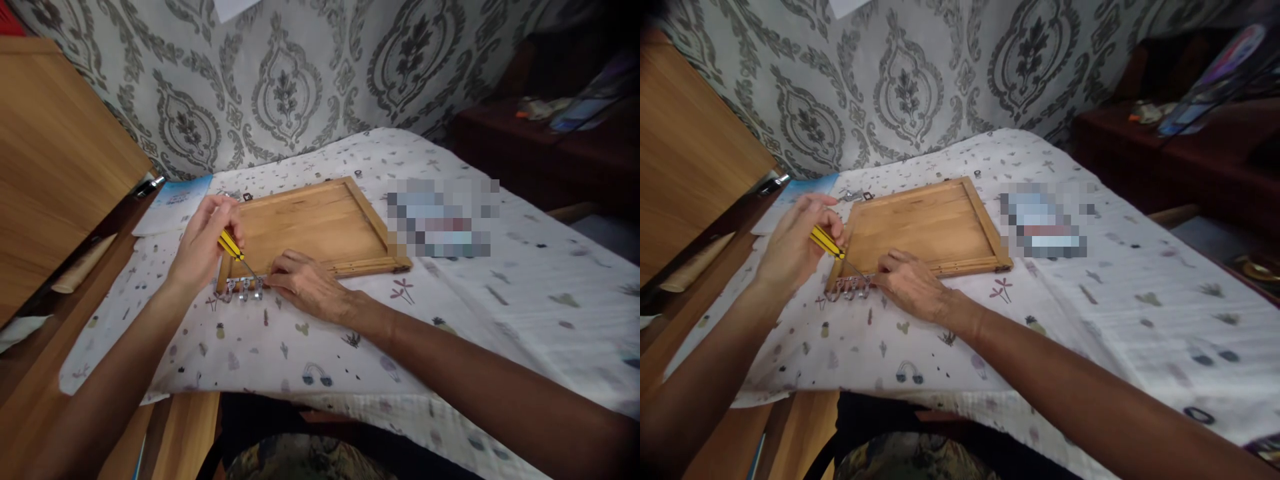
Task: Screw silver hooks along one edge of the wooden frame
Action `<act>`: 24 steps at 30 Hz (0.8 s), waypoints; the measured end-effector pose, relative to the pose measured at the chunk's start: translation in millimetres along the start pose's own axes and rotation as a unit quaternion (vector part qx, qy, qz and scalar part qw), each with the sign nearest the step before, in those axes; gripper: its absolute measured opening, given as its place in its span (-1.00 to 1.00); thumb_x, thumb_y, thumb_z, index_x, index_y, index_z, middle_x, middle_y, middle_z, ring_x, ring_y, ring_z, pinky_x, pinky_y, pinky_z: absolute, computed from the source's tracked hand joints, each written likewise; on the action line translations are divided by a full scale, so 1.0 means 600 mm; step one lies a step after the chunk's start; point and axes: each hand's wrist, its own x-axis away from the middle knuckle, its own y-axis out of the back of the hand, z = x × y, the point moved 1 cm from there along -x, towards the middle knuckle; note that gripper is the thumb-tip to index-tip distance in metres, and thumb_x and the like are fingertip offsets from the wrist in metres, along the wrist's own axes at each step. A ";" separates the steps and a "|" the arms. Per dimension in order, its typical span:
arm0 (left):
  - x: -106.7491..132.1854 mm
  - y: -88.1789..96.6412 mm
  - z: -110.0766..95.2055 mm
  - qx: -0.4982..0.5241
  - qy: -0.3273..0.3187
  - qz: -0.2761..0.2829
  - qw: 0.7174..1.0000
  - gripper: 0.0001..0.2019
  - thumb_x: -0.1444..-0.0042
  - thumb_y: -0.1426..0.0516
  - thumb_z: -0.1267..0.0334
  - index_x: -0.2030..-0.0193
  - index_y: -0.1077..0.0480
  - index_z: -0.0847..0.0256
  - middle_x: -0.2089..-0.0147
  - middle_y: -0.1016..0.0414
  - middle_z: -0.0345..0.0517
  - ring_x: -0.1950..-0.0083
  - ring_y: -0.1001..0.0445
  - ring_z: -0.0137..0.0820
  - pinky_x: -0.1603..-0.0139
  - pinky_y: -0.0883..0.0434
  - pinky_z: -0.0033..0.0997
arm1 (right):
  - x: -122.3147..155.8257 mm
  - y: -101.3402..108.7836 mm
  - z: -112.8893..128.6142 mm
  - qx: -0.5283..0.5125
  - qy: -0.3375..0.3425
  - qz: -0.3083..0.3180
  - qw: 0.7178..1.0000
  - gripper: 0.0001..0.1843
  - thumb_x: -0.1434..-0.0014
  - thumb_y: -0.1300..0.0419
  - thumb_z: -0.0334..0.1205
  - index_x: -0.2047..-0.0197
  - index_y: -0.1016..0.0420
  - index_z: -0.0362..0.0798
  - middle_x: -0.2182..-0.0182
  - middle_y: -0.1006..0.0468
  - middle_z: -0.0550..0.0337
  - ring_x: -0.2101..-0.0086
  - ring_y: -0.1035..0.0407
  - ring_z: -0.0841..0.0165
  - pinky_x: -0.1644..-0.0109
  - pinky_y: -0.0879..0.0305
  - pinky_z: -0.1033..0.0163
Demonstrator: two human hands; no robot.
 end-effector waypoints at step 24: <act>0.026 -0.021 -0.006 -0.036 -0.033 0.025 0.999 -0.91 -0.29 -0.10 0.18 0.19 -0.32 0.12 0.59 -0.27 -0.31 0.54 -0.25 -0.47 0.46 -0.26 -0.45 | 0.000 0.001 0.003 0.012 -0.007 0.004 1.000 -0.76 -0.37 -0.12 -0.35 0.23 -0.63 -0.13 0.27 -0.52 0.02 0.23 -0.28 0.26 0.18 -0.23 0.19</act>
